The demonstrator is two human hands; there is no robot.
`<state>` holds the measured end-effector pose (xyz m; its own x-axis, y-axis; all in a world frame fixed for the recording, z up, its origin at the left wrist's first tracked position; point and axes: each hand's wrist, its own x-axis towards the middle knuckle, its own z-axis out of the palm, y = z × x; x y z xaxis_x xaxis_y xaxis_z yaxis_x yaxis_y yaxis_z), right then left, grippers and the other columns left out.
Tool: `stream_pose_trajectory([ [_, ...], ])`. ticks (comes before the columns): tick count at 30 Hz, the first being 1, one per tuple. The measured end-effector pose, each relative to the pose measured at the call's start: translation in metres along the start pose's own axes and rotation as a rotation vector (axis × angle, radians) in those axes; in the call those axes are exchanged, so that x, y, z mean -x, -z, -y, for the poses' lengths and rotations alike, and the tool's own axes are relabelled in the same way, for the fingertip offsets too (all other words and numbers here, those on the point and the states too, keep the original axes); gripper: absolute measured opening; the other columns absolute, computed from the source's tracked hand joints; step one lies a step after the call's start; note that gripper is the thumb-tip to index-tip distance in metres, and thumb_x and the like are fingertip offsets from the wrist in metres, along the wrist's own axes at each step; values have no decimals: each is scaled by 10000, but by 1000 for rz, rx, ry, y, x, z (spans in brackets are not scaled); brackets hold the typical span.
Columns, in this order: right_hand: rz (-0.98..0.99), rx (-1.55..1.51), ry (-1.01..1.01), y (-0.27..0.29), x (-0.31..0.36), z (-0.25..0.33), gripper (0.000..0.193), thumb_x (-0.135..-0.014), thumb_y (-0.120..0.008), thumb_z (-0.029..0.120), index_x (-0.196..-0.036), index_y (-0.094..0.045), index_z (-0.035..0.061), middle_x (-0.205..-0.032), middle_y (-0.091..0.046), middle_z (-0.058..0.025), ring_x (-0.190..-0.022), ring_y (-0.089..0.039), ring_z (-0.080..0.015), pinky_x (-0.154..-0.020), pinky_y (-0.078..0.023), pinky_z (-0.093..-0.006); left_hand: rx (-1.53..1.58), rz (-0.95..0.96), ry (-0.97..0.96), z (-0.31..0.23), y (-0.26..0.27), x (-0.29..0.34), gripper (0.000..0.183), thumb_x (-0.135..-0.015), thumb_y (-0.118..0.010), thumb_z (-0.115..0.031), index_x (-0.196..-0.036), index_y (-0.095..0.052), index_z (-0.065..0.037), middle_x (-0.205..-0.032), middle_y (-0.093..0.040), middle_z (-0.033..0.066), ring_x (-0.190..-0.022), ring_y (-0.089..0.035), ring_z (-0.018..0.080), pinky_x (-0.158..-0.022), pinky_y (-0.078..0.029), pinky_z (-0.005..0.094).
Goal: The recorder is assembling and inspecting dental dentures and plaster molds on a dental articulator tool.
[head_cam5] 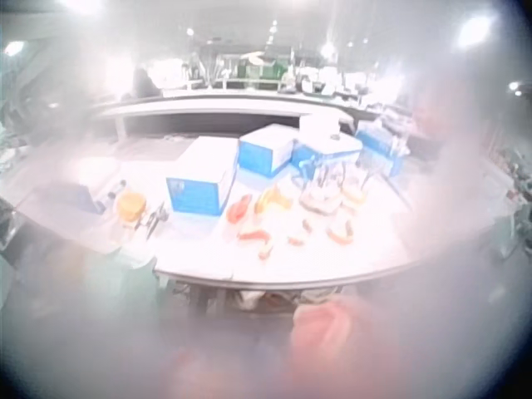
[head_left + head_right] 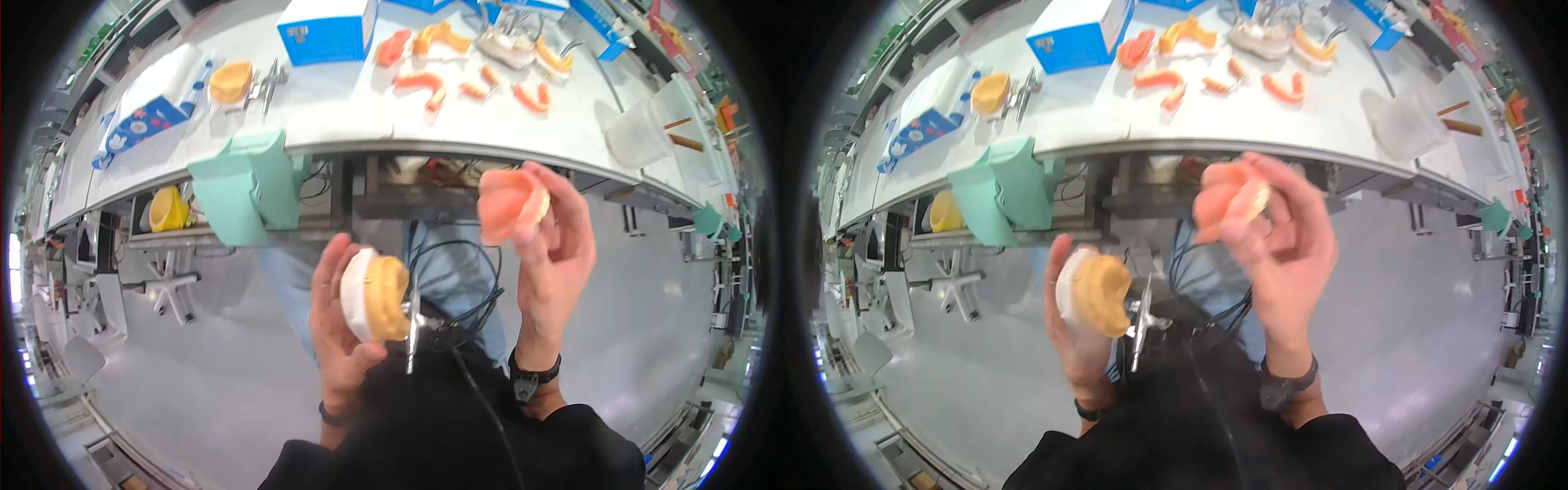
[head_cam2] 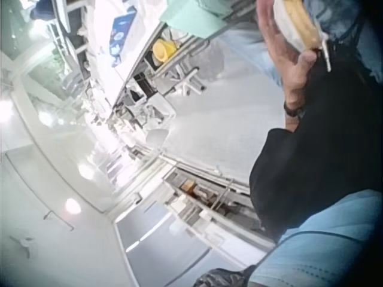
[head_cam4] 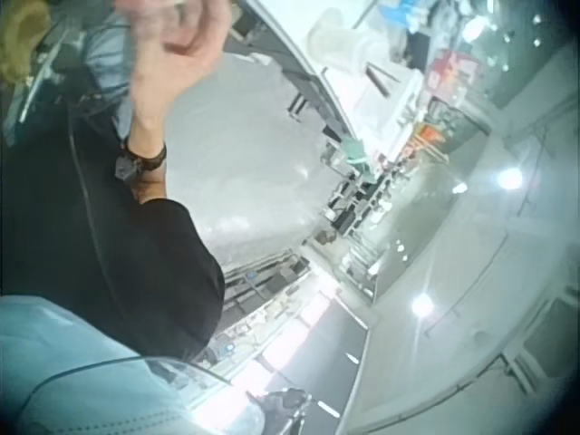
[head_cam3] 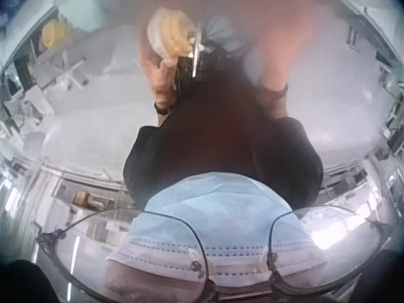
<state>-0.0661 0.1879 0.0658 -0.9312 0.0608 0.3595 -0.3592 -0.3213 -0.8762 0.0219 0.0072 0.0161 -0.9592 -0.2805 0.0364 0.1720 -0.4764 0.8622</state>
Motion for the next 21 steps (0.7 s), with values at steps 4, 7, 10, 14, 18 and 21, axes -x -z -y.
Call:
stream_pose_trajectory([
  [4, -124, 241, 100, 33, -49, -23, 448, -832, -735, 7, -1221, -525, -72, -1067, -639, -184, -972, -642, -187, -747, -556, -254, 4, 58, -64, 4, -2, -3, 977, -785, -726, -422, -1495, -235, 35, -1276, -530, 148, -1127, -587, 268, -925, -523, 421],
  [7, -90, 305, 74, 50, -77, -41, 408, -834, -744, 22, -1181, -544, -56, -1029, -640, -164, -937, -633, -138, -691, -526, -230, 255, 72, 111, 5, -1, -3, 958, -814, -713, -433, -1510, -215, -2, -1311, -511, 152, -1173, -565, 282, -955, -514, 461],
  [10, -189, 633, 119, 55, -88, -53, 344, -832, -767, 63, -1120, -598, -20, -962, -649, -83, -808, -599, -90, -658, -500, -201, 323, 78, 145, 7, -1, -4, 1091, -720, -778, -596, -1478, -240, -25, -1273, -526, 64, -1181, -565, 252, -1035, -449, 545],
  [14, -175, 784, 171, 52, -91, -48, 311, -823, -774, 114, -1078, -625, 15, -1017, -648, -61, -762, -622, -125, -643, -533, -251, 479, 124, 119, 13, 7, -7, 909, -883, -590, -600, -1503, -231, -41, -1348, -482, 176, -1206, -536, 353, -1120, -336, 550],
  [18, -137, 910, 147, 55, -99, -45, 296, -819, -772, 137, -1052, -636, 16, -1012, -647, -82, -746, -620, -128, -620, -526, -251, 548, 86, 149, 15, 10, -10, 896, -883, -578, -613, -1498, -250, -50, -1351, -480, 193, -1197, -540, 361, -1120, -339, 545],
  [21, -144, 912, 191, 50, -98, -42, 286, -823, -760, 130, -1056, -636, 21, -988, -653, -74, -737, -617, -129, -602, -516, -253, 615, 58, 181, 16, 12, -12, 888, -882, -547, -643, -1490, -272, -56, -1347, -483, 221, -1194, -541, 385, -1107, -363, 537],
])
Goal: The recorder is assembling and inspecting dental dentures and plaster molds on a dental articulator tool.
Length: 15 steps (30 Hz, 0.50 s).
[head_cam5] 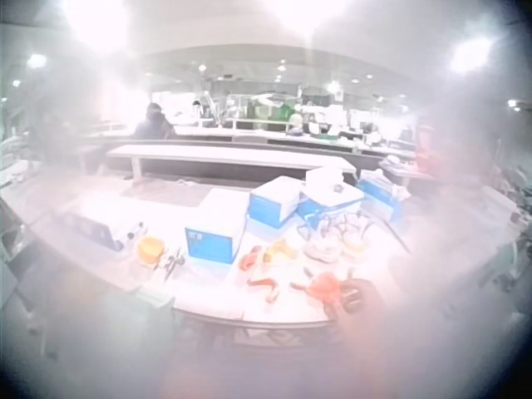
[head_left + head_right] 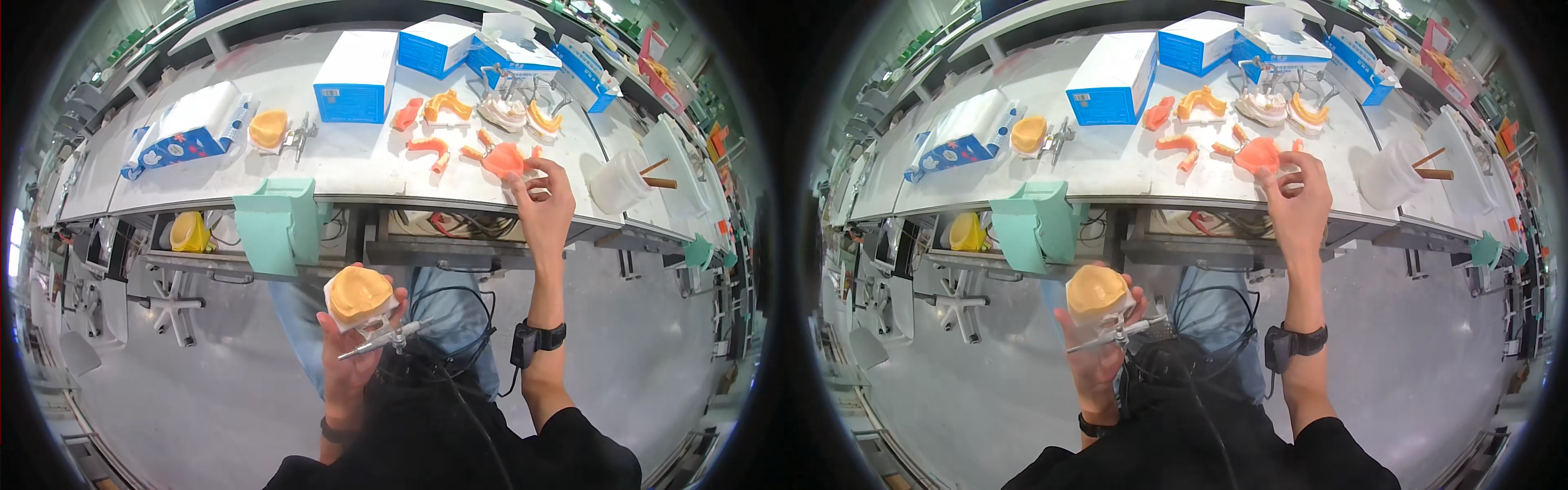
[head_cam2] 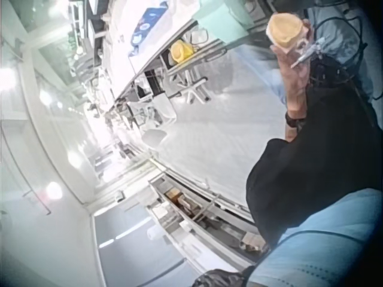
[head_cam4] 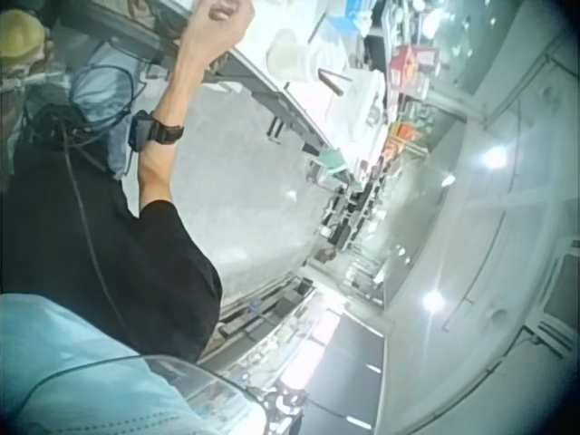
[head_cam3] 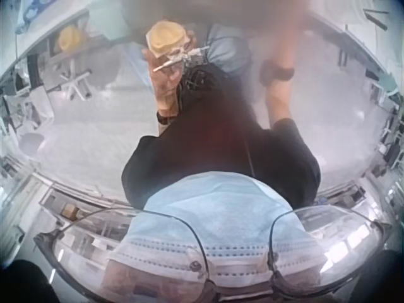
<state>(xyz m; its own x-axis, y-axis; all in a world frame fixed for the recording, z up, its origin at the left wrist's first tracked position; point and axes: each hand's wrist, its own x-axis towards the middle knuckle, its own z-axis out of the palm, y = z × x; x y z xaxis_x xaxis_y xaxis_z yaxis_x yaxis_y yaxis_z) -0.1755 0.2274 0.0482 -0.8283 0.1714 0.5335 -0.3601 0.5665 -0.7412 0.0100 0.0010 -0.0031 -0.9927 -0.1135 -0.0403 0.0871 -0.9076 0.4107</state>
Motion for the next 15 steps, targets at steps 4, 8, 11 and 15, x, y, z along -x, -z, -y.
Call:
stream_pose_trajectory([
  [4, -8, -81, 101, -14, -4, 18, 256, -839, -720, 99, -1072, -633, 37, -1034, -644, -65, -724, -611, -132, -584, -503, -262, -114, 14, 51, -1, -4, -3, 897, -873, -526, -673, -1478, -297, -52, -1357, -474, 251, -1217, -523, 422, -1065, -424, 524],
  [8, 175, -252, 180, -49, -32, 54, 271, -834, -691, 75, -1095, -637, 30, -1057, -640, -89, -746, -632, -150, -591, -507, -284, -73, -16, 131, 4, -8, -1, 880, -880, -528, -655, -1475, -308, -45, -1403, -437, 265, -1247, -496, 439, -1013, -482, 506],
  [11, 262, -140, 317, -82, -63, 55, 363, -835, -702, 104, -1177, -628, 8, -1031, -667, -105, -723, -649, -152, -653, -519, -277, -32, -15, 155, 7, -8, -1, 871, -885, -520, -651, -1483, -302, -56, -1436, -397, 267, -1274, -461, 451, -935, -549, 473],
  [15, 481, 115, 434, -111, -79, 47, 367, -832, -690, 122, -1188, -645, 44, -967, -685, -105, -725, -665, -193, -709, -545, -306, 32, 19, 164, 3, 2, 0, 860, -890, -518, -647, -1491, -296, -73, -1442, -387, 271, -1279, -451, 459, -1010, -485, 508],
])
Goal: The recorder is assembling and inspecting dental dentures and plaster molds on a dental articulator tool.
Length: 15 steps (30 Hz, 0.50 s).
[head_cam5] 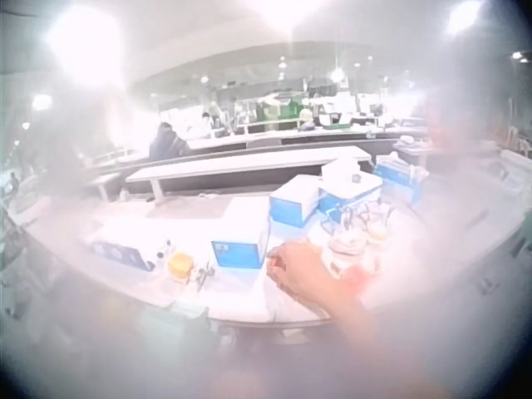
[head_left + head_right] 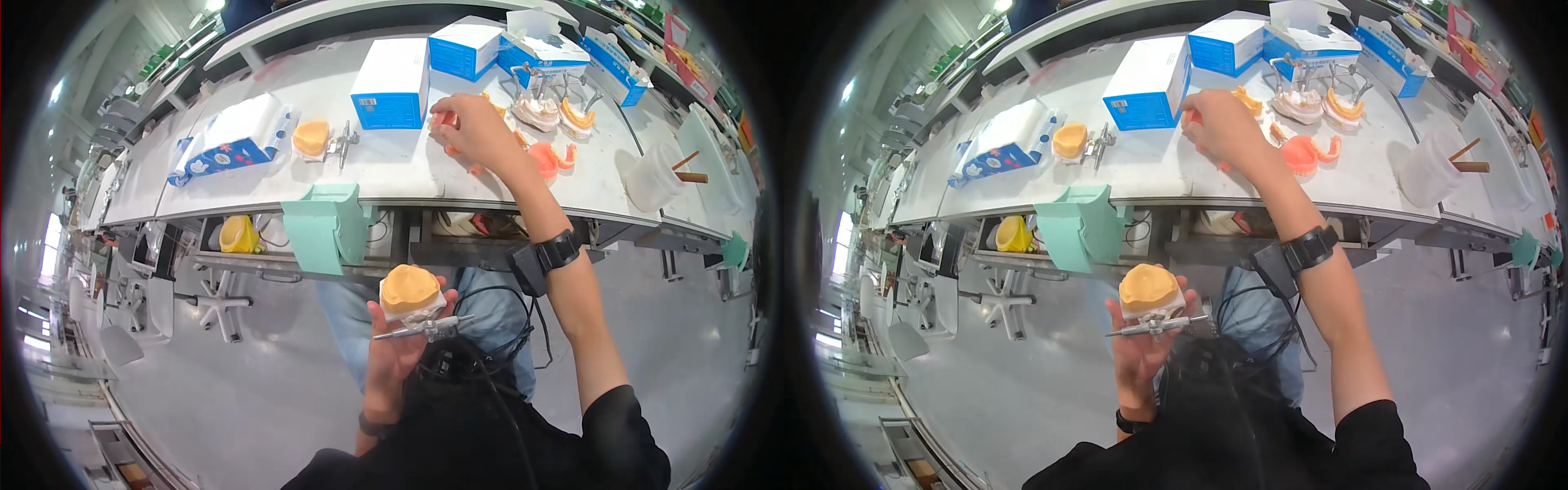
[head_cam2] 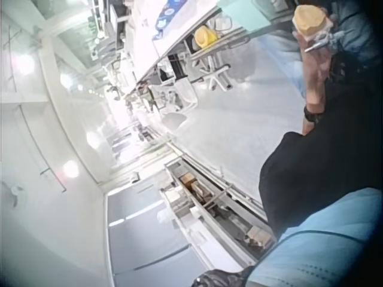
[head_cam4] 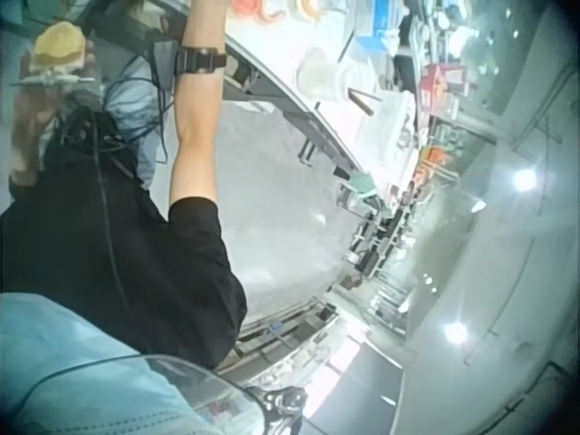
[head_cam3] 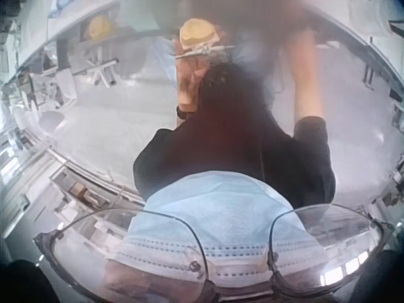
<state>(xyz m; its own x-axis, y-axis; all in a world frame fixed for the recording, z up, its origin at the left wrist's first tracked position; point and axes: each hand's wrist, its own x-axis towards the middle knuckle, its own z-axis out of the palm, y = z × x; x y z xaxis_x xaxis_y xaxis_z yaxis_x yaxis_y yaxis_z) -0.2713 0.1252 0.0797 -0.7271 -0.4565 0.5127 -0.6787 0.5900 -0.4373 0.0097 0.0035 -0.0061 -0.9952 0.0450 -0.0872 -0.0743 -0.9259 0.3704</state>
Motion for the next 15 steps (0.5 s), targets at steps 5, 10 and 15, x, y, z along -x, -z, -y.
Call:
stream_pose_trajectory([
  [5, 39, -518, -299, 17, 23, 30, 356, -853, -694, 124, -1182, -632, 2, -1035, -691, -120, -822, -685, -184, -737, -569, -302, -96, -68, -76, -5, 2, 1, 868, -891, -519, -649, -1496, -284, -73, -1430, -400, 270, -1288, -450, 442, -1107, -367, 545],
  [10, -66, -1292, -85, 41, 84, 56, 351, -886, -688, 92, -1190, -581, -47, -1131, -661, -148, -1041, -651, -186, -851, -562, -301, -56, 57, -180, -6, 0, 1, 893, -882, -535, -652, -1499, -268, -65, -1410, -434, 239, -1284, -462, 418, -1136, -315, 543],
  [15, 47, -1687, -79, 40, 118, 66, 369, -897, -689, 109, -1211, -570, -43, -1153, -647, -156, -1013, -643, -190, -821, -548, -290, -153, 39, -174, -7, -9, 7, 909, -842, -584, -667, -1483, -294, -91, -1375, -466, 237, -1210, -531, 411, -1071, -405, 544],
])
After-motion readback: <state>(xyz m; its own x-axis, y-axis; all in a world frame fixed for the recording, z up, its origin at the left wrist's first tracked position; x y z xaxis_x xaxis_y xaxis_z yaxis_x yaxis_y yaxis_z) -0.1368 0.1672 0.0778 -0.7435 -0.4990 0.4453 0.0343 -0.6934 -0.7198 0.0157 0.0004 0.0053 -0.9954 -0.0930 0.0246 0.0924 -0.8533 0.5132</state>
